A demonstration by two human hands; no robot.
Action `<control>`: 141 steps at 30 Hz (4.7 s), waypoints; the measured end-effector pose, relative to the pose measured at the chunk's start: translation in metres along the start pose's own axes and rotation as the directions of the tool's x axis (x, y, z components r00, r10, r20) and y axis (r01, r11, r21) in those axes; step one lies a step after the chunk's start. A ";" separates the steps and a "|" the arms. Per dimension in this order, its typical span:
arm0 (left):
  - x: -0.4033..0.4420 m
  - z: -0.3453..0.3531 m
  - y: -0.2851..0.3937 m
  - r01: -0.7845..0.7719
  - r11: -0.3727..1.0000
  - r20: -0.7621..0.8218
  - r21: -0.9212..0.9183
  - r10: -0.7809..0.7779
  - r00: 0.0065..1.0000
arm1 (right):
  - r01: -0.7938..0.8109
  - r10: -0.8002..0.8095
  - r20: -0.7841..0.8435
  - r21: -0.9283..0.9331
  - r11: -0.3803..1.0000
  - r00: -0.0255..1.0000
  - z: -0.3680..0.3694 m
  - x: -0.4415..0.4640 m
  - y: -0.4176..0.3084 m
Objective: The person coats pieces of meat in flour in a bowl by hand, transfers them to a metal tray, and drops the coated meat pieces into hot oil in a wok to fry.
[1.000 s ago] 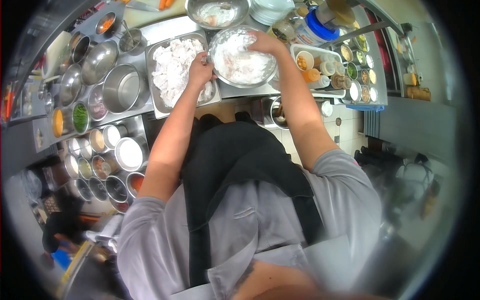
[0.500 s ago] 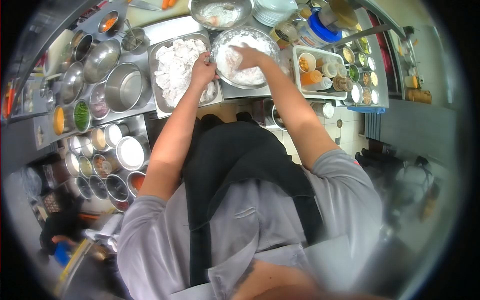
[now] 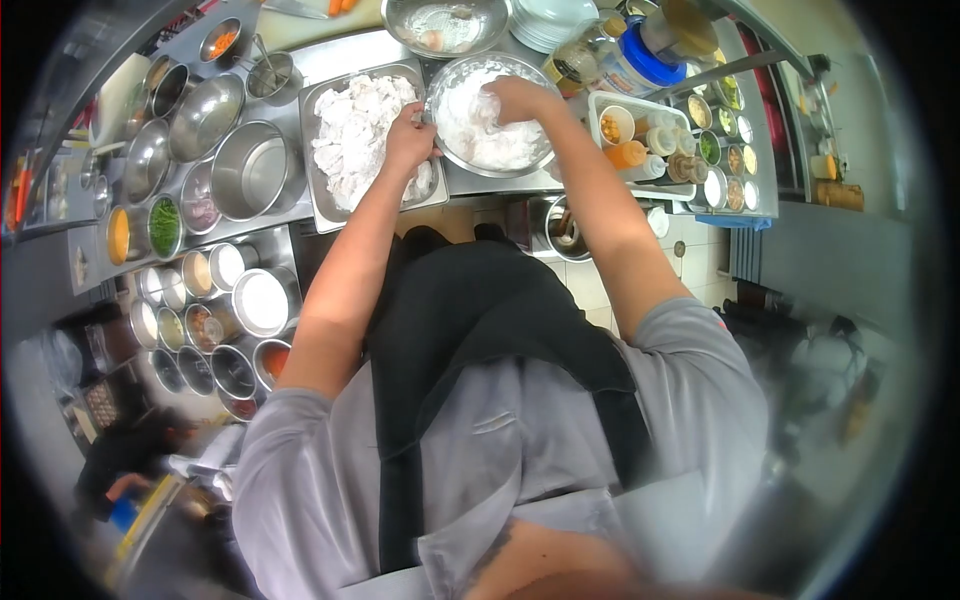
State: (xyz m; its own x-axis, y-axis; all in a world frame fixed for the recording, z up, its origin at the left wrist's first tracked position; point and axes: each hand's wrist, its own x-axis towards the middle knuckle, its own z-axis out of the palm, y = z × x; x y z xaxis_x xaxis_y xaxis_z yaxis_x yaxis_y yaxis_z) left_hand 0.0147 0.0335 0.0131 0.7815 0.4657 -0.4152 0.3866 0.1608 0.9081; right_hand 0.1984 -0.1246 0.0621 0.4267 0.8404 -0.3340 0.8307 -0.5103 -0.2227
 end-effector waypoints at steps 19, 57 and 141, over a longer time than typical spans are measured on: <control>-0.001 -0.001 0.000 0.009 0.999 -0.001 -0.038 -0.009 1.000 | -0.037 0.044 -0.099 0.066 0.997 0.994 0.013 -0.007 -0.019; -0.004 0.001 0.003 0.021 1.000 -0.009 0.014 -0.021 1.000 | -0.002 0.012 -0.065 0.161 0.987 0.998 0.041 -0.008 0.014; -0.011 0.000 0.003 0.013 0.999 -0.007 -0.035 -0.013 1.000 | 0.004 0.020 -0.117 0.196 0.981 0.993 0.041 -0.001 -0.006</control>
State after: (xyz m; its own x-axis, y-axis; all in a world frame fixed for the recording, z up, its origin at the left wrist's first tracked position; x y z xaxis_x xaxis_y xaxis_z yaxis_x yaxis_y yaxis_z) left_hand 0.0077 0.0286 0.0199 0.7727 0.4699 -0.4267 0.3793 0.1971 0.9040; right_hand 0.1783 -0.1296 0.0264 0.4819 0.8459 -0.2286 0.7460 -0.5329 -0.3992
